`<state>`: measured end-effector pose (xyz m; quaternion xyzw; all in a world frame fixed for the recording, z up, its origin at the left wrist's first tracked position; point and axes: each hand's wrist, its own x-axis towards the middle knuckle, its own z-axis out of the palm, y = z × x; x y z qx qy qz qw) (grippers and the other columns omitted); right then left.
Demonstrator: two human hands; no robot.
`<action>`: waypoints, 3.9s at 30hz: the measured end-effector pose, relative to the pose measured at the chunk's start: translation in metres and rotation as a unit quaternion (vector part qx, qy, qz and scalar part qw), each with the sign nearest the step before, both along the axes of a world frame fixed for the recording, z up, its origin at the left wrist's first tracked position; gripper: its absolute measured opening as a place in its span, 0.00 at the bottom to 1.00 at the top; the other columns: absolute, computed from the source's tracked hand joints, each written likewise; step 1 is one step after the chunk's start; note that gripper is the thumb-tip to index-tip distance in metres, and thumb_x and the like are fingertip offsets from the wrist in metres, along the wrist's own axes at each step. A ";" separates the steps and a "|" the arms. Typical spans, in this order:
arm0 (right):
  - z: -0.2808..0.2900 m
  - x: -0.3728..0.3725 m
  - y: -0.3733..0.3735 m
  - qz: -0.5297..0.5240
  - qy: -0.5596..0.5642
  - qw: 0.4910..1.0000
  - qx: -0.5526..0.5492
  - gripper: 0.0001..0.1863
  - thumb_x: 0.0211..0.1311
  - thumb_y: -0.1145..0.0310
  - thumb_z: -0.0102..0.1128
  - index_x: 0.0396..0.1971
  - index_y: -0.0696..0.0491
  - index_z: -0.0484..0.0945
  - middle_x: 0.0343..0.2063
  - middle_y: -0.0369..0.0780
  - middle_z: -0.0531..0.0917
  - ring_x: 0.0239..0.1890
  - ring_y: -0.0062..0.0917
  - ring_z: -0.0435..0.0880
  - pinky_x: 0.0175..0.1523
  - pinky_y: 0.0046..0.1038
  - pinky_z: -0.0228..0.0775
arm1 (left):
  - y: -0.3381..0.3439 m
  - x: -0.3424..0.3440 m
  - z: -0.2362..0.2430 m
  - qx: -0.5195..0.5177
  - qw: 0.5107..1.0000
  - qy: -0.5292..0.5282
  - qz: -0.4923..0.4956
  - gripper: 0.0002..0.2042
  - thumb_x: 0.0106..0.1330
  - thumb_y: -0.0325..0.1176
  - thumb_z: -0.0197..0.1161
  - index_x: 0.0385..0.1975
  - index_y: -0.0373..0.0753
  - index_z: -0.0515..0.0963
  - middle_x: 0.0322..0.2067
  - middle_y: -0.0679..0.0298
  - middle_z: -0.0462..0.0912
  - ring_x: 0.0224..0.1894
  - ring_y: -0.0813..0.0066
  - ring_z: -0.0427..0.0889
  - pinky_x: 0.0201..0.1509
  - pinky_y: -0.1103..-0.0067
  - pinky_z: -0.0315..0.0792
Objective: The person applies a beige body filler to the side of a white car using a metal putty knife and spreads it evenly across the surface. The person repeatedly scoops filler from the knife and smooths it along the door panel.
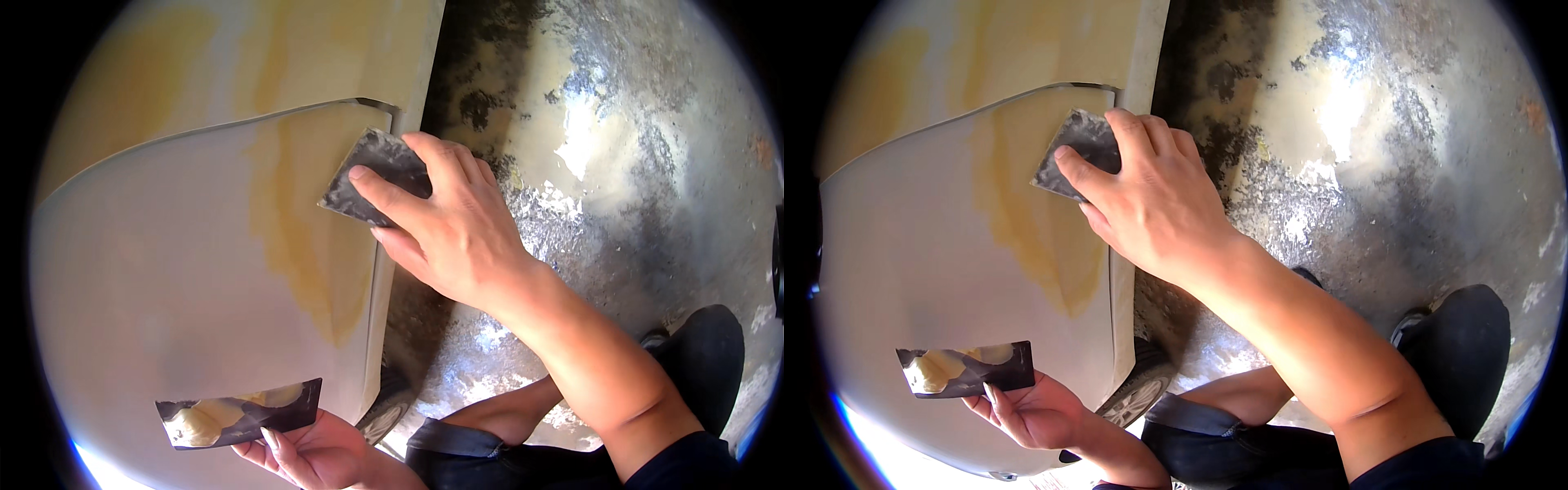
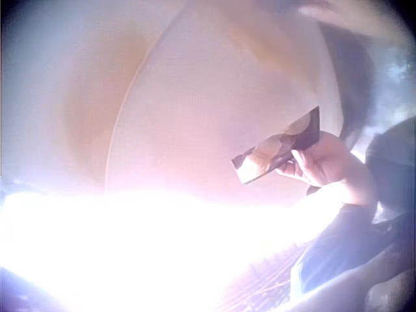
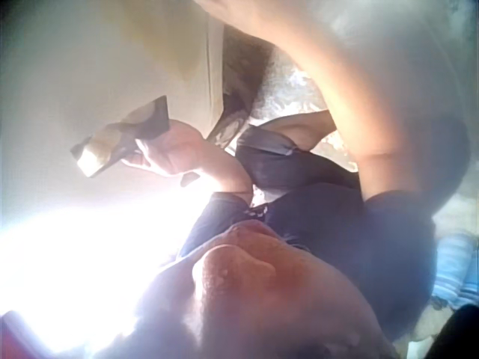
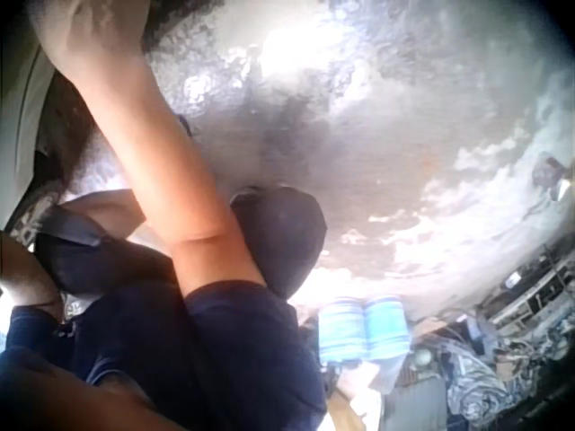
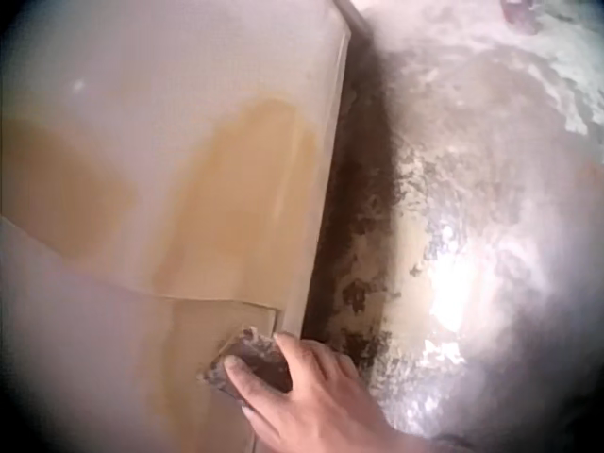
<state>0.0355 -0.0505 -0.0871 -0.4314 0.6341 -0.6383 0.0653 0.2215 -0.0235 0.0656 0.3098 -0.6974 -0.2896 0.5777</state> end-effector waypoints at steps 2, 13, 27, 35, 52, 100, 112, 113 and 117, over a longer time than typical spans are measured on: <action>0.005 -0.003 -0.005 -0.017 0.029 0.999 -0.004 0.24 0.49 0.68 0.66 0.50 0.43 0.76 0.51 0.50 0.68 0.51 0.43 0.71 0.53 0.42 0.66 | 0.001 0.000 0.001 -0.002 1.000 0.003 0.002 0.20 0.69 0.27 0.46 0.61 0.32 0.58 0.62 0.49 0.62 0.65 0.56 0.62 0.69 0.59 0.55; -0.001 -0.008 -0.002 0.000 0.059 0.998 0.020 0.20 0.52 0.70 0.60 0.48 0.44 0.80 0.52 0.54 0.69 0.54 0.46 0.69 0.58 0.45 0.62 | 0.002 0.002 0.001 0.002 1.000 0.005 0.001 0.20 0.69 0.26 0.45 0.60 0.31 0.58 0.62 0.48 0.62 0.65 0.56 0.63 0.70 0.59 0.55; 0.002 -0.011 0.004 0.012 0.099 0.994 0.034 0.20 0.55 0.71 0.56 0.49 0.42 0.80 0.55 0.56 0.68 0.56 0.48 0.68 0.60 0.45 0.60 | 0.006 0.005 0.005 0.023 0.999 0.003 -0.024 0.22 0.69 0.26 0.45 0.63 0.35 0.57 0.62 0.49 0.62 0.65 0.57 0.63 0.69 0.58 0.57; -0.008 -0.002 -0.005 0.015 0.128 0.991 0.037 0.21 0.56 0.71 0.55 0.50 0.40 0.80 0.56 0.56 0.67 0.56 0.50 0.68 0.61 0.47 0.59 | 0.006 -0.005 0.002 0.020 1.000 0.012 0.003 0.23 0.69 0.27 0.46 0.63 0.32 0.56 0.62 0.49 0.63 0.64 0.58 0.64 0.68 0.60 0.58; 0.039 0.033 0.011 0.083 -0.024 0.979 0.182 0.25 0.59 0.66 0.60 0.58 0.40 0.73 0.57 0.59 0.64 0.55 0.52 0.67 0.57 0.50 0.61 | 0.003 -0.010 0.002 0.030 0.998 -0.002 0.056 0.23 0.66 0.27 0.47 0.61 0.30 0.58 0.60 0.47 0.65 0.62 0.58 0.67 0.68 0.62 0.59; 0.015 0.014 -0.014 -0.001 -0.192 0.981 0.020 0.23 0.62 0.65 0.59 0.57 0.51 0.73 0.56 0.51 0.70 0.55 0.47 0.72 0.61 0.39 0.65 | 0.006 -0.023 -0.004 0.103 0.994 0.001 0.033 0.27 0.63 0.25 0.54 0.62 0.32 0.56 0.60 0.53 0.67 0.61 0.62 0.68 0.68 0.64 0.60; 0.002 0.018 -0.013 -0.012 -0.191 0.981 -0.026 0.21 0.59 0.68 0.60 0.54 0.49 0.75 0.53 0.47 0.72 0.52 0.45 0.73 0.55 0.41 0.68 | 0.004 -0.021 -0.007 0.127 0.992 0.000 -0.018 0.23 0.69 0.25 0.49 0.63 0.32 0.56 0.58 0.53 0.68 0.59 0.64 0.70 0.67 0.66 0.61; 0.005 0.016 -0.016 -0.025 -0.181 0.983 -0.016 0.21 0.58 0.67 0.61 0.54 0.49 0.75 0.53 0.47 0.72 0.52 0.45 0.73 0.54 0.40 0.68 | 0.004 -0.023 -0.007 0.130 0.991 0.004 -0.009 0.24 0.67 0.24 0.50 0.62 0.32 0.56 0.58 0.54 0.69 0.59 0.64 0.70 0.67 0.66 0.61; 0.010 0.039 0.011 0.056 -0.065 0.996 0.016 0.23 0.54 0.72 0.64 0.53 0.52 0.77 0.52 0.47 0.73 0.51 0.42 0.76 0.55 0.35 0.70 | 0.004 -0.030 -0.005 0.145 0.989 0.010 0.007 0.25 0.63 0.23 0.54 0.61 0.32 0.58 0.57 0.54 0.69 0.59 0.63 0.70 0.68 0.64 0.61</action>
